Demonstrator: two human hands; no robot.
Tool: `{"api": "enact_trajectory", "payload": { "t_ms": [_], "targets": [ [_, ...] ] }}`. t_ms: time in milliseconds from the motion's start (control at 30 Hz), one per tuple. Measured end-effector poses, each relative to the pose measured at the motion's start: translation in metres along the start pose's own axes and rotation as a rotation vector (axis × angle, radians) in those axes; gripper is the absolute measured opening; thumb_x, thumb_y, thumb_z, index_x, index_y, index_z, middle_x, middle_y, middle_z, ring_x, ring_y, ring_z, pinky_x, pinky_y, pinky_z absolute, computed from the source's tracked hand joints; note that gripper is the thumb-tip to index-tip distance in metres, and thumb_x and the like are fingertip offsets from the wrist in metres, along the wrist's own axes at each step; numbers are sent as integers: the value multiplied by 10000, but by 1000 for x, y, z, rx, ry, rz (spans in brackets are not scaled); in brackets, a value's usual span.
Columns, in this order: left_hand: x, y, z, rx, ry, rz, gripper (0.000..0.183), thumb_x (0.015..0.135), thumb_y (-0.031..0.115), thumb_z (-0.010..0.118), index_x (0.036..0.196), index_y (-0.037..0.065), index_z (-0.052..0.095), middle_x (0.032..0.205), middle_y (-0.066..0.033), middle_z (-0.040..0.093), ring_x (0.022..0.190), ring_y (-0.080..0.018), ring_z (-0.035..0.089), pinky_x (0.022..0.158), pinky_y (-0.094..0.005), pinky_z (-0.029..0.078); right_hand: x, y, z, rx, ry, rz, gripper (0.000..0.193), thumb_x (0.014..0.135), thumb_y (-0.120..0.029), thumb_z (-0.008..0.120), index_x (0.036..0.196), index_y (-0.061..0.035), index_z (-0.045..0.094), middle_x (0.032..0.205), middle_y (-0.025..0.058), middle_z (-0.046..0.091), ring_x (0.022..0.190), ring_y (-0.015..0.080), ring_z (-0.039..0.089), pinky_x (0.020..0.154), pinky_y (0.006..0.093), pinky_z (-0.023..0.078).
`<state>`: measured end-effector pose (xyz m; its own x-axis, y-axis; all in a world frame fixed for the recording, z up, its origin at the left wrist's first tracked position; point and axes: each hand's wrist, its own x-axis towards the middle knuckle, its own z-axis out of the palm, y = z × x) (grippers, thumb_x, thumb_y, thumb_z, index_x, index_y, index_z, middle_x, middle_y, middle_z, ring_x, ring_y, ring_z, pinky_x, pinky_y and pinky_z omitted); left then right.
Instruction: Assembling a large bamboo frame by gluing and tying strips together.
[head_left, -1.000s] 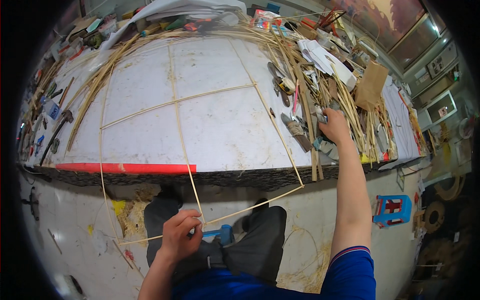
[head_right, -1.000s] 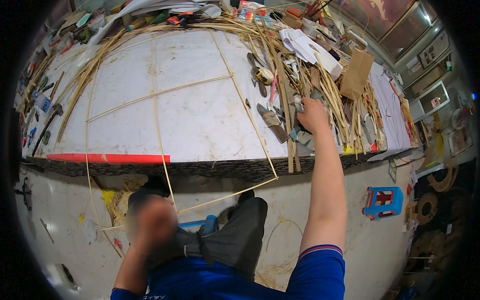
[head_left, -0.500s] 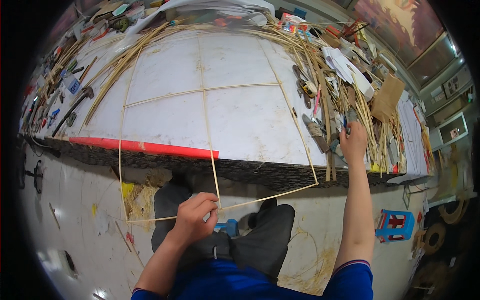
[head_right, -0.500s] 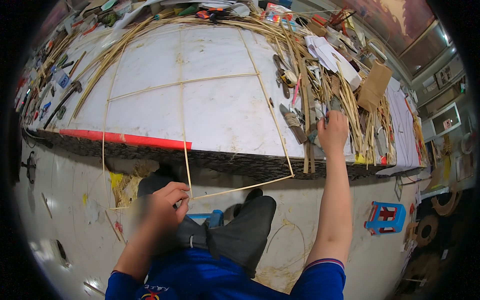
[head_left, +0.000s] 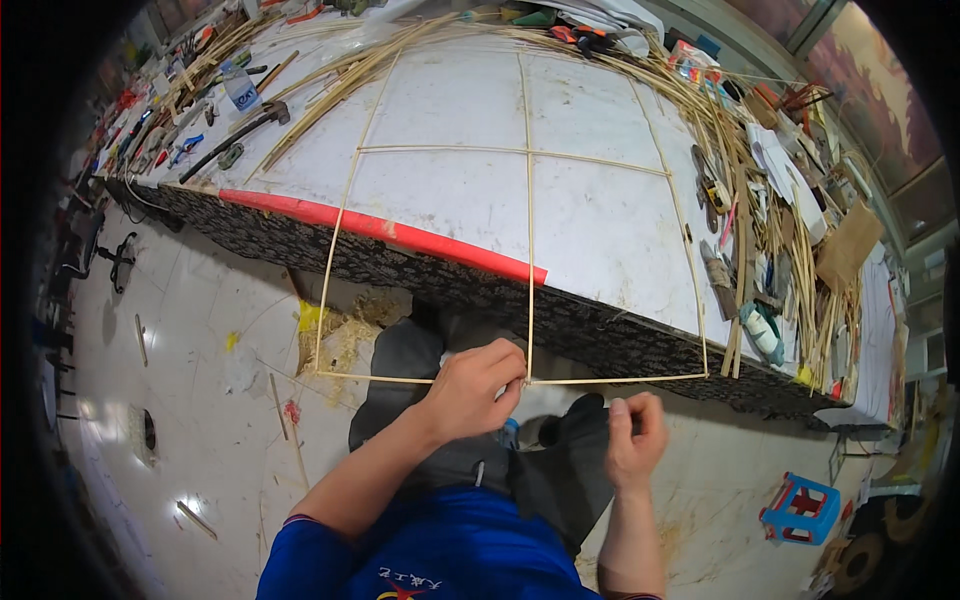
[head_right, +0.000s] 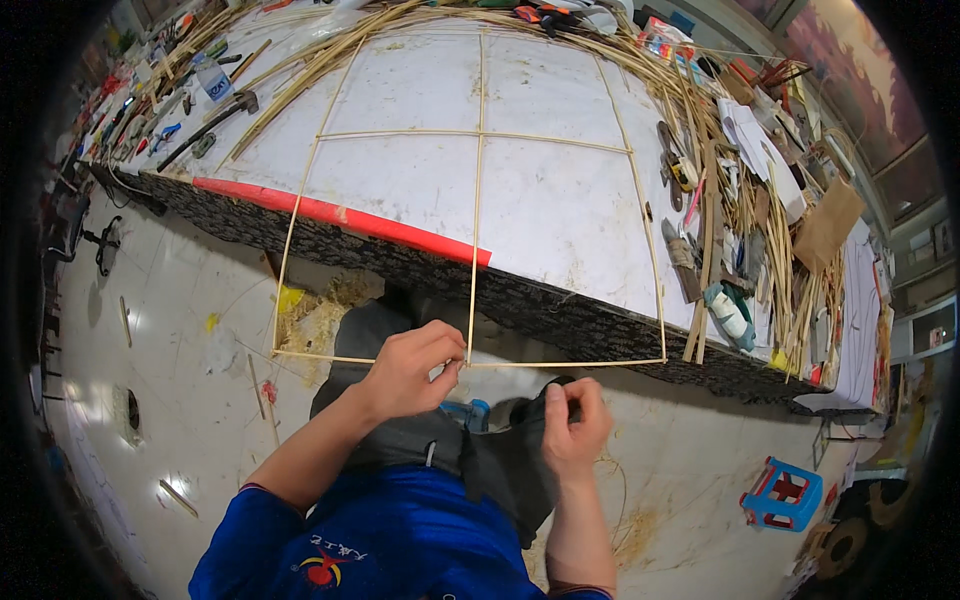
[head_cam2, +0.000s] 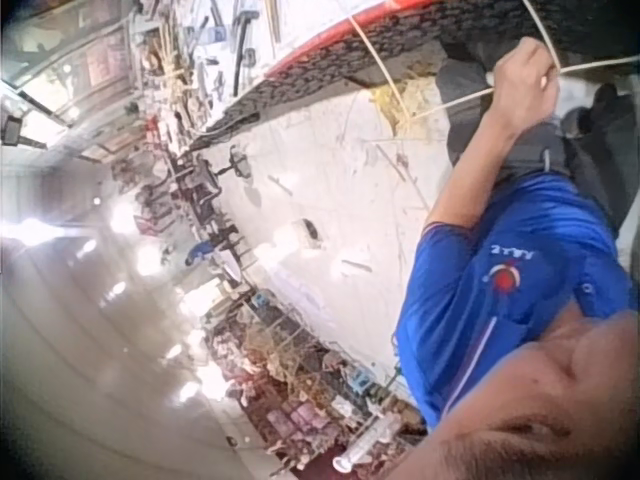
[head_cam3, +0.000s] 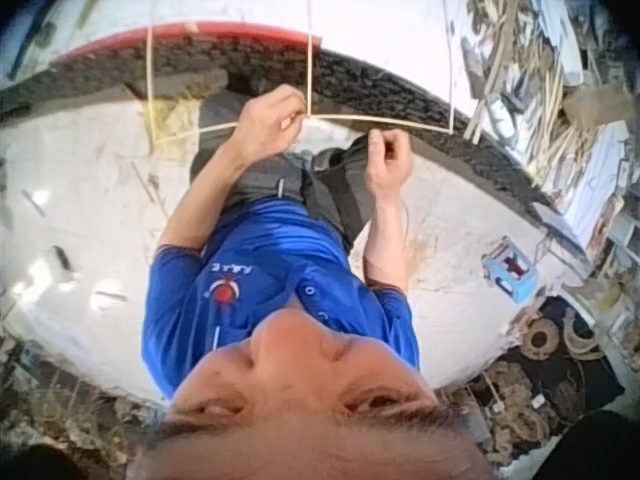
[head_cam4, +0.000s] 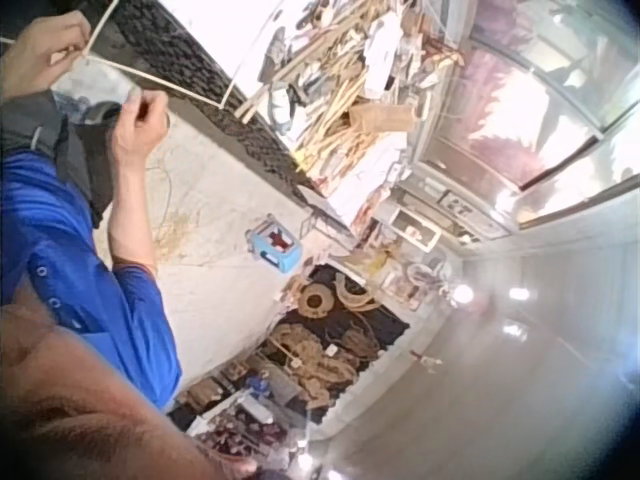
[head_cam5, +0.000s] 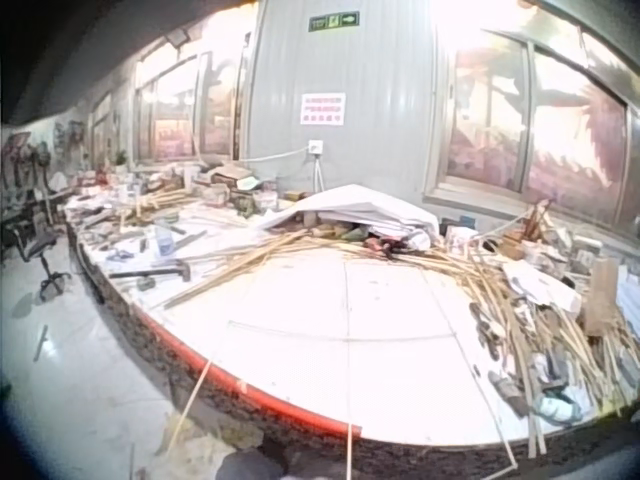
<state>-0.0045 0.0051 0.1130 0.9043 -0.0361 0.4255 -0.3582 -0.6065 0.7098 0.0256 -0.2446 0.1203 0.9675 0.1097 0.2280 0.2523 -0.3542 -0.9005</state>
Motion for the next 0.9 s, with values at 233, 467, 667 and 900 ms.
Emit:
{"api": "enact_trajectory", "payload": {
  "t_ms": [233,467,667,900],
  "targets": [
    [0,13,-10,29,-24,-1,114,772,-16,682,852,33,617,906,-108,632,754,-306,656,639,-368,537,-19,21,32,698,-96,569,237,1039,-263,574,898,-73,569,787,54,634,615,91,521,580,241,428],
    [5,31,-24,87,-18,61,111,773,-25,667,854,29,611,868,-121,604,725,-323,640,617,-379,523,-13,0,49,807,-108,520,245,1048,-279,557,934,-62,554,782,65,622,615,112,503,579,279,433],
    [7,38,-34,92,-73,57,102,780,-23,666,852,24,611,860,-121,596,717,-320,634,610,-380,517,-9,-6,56,876,-101,471,223,1051,-252,562,919,-74,550,776,63,627,603,104,507,563,269,430],
    [42,31,-63,8,-179,-129,212,812,17,658,1018,27,705,923,-111,690,815,-217,692,738,-334,558,-5,-1,51,924,-56,455,189,1036,-210,576,907,-75,549,769,64,628,598,104,512,554,267,432]
  ]
}}
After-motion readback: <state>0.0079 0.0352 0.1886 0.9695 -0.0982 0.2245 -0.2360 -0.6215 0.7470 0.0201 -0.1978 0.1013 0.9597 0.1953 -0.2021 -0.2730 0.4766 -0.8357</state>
